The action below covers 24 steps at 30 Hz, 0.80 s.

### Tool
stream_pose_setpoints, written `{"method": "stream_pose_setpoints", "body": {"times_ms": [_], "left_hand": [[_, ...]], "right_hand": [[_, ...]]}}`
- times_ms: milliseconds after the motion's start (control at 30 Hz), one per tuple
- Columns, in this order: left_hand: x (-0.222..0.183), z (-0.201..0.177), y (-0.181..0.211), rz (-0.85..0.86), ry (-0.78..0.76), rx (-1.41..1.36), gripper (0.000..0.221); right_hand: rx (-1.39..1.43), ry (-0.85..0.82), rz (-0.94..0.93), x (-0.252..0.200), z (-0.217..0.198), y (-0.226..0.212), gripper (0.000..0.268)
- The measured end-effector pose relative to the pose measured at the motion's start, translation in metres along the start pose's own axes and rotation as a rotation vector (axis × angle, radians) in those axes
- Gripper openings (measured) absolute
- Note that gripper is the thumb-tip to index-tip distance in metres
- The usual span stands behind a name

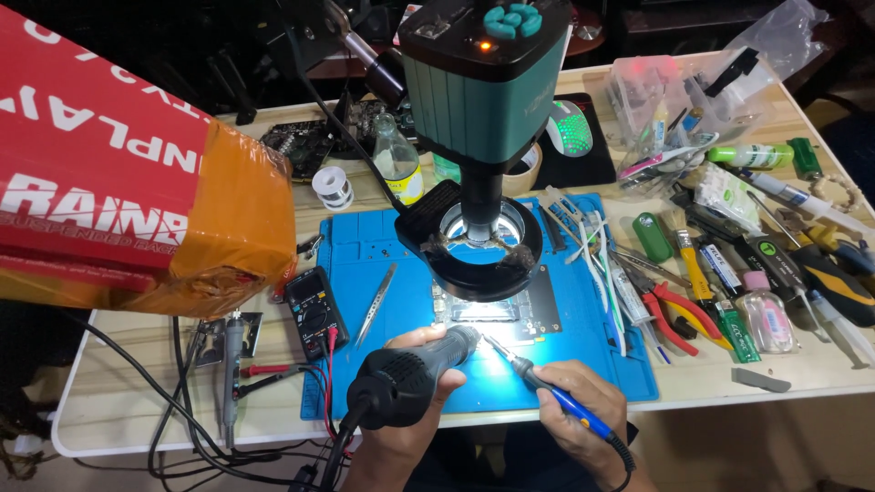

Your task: Repairing a circuit board using a hot air rework station and a soldering probe under a microscope.

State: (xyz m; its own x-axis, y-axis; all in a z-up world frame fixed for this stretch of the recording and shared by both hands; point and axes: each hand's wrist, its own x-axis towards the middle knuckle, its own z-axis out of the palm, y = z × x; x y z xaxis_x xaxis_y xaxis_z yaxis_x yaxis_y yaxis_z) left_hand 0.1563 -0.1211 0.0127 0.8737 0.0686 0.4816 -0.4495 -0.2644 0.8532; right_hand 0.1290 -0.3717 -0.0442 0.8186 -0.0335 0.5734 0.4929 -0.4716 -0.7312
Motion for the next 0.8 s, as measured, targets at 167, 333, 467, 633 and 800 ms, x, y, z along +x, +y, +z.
{"method": "stream_pose_setpoints", "body": {"times_ms": [167, 333, 467, 633, 800], "left_hand": [[0.0, 0.003, -0.002, 0.027, 0.024, 0.017, 0.052], [0.003, 0.001, 0.0, 0.003, 0.007, 0.029, 0.052], [0.004, 0.001, 0.003, 0.041, 0.002, 0.083, 0.053], [0.006, -0.001, 0.007, 0.013, -0.015, 0.052, 0.052], [0.007, 0.001, 0.006, 0.054, 0.008, 0.045, 0.052]], "right_hand": [[-0.004, -0.005, -0.011, 0.001, -0.001, 0.0, 0.019], [0.004, -0.002, -0.007, 0.0, 0.0, 0.003, 0.019], [0.003, -0.007, -0.001, 0.002, -0.001, -0.001, 0.019], [0.0, 0.003, 0.0, 0.002, -0.001, -0.002, 0.018], [-0.006, 0.006, -0.005, 0.002, -0.001, 0.0, 0.019]]}}
